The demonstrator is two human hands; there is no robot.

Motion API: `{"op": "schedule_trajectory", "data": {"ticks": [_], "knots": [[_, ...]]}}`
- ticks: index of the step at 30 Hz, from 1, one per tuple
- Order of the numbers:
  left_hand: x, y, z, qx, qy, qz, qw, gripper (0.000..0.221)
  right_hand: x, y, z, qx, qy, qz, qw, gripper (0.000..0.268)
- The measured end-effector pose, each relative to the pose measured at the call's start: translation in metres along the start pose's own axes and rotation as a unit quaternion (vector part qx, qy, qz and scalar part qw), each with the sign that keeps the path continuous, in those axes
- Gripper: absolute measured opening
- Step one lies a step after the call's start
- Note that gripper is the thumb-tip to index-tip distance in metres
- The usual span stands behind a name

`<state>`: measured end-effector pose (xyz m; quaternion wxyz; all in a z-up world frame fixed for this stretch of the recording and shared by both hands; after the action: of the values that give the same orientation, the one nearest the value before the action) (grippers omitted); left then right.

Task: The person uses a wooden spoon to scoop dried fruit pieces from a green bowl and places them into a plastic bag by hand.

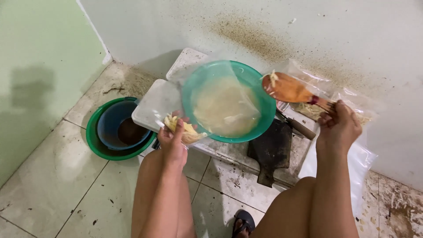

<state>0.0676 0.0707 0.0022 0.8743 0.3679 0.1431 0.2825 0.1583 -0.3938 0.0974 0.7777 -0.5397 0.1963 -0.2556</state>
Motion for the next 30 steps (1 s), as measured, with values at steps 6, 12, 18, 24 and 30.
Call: {"op": "schedule_trajectory", "data": {"ticks": [6, 12, 18, 24, 30], "knots": [[0.008, -0.009, -0.009, -0.075, 0.036, -0.081, 0.993, 0.050, 0.000, 0.025, 0.028, -0.220, -0.066, -0.065, 0.971, 0.017], [0.003, -0.001, 0.004, -0.088, 0.036, -0.143, 0.985, 0.046, -0.025, 0.037, 0.061, -0.388, -0.107, -0.115, 0.908, 0.014], [0.010, -0.011, -0.003, -0.109, 0.032, -0.185, 0.976, 0.049, -0.042, 0.030, 0.072, -0.413, -0.151, -0.139, 0.887, 0.016], [0.026, -0.024, -0.022, -0.172, 0.041, -0.187, 0.966, 0.049, -0.102, -0.032, 0.092, -0.363, -0.168, -0.308, 0.863, 0.007], [0.018, -0.006, -0.007, -0.202, 0.035, -0.172, 0.964, 0.055, -0.126, -0.027, 0.090, -0.214, -0.232, -0.294, 0.902, 0.008]]}}
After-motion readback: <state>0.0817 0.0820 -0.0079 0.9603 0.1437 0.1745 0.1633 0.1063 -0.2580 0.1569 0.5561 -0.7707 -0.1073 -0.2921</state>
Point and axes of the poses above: each hand's wrist, its own x-axis towards the middle knuckle, its own z-axis out of the palm, y = z × x, the point moved 8 cm from there along x, towards the middle knuckle, and after that the axes turned 1 degree about -x, right-handed, at the moved point
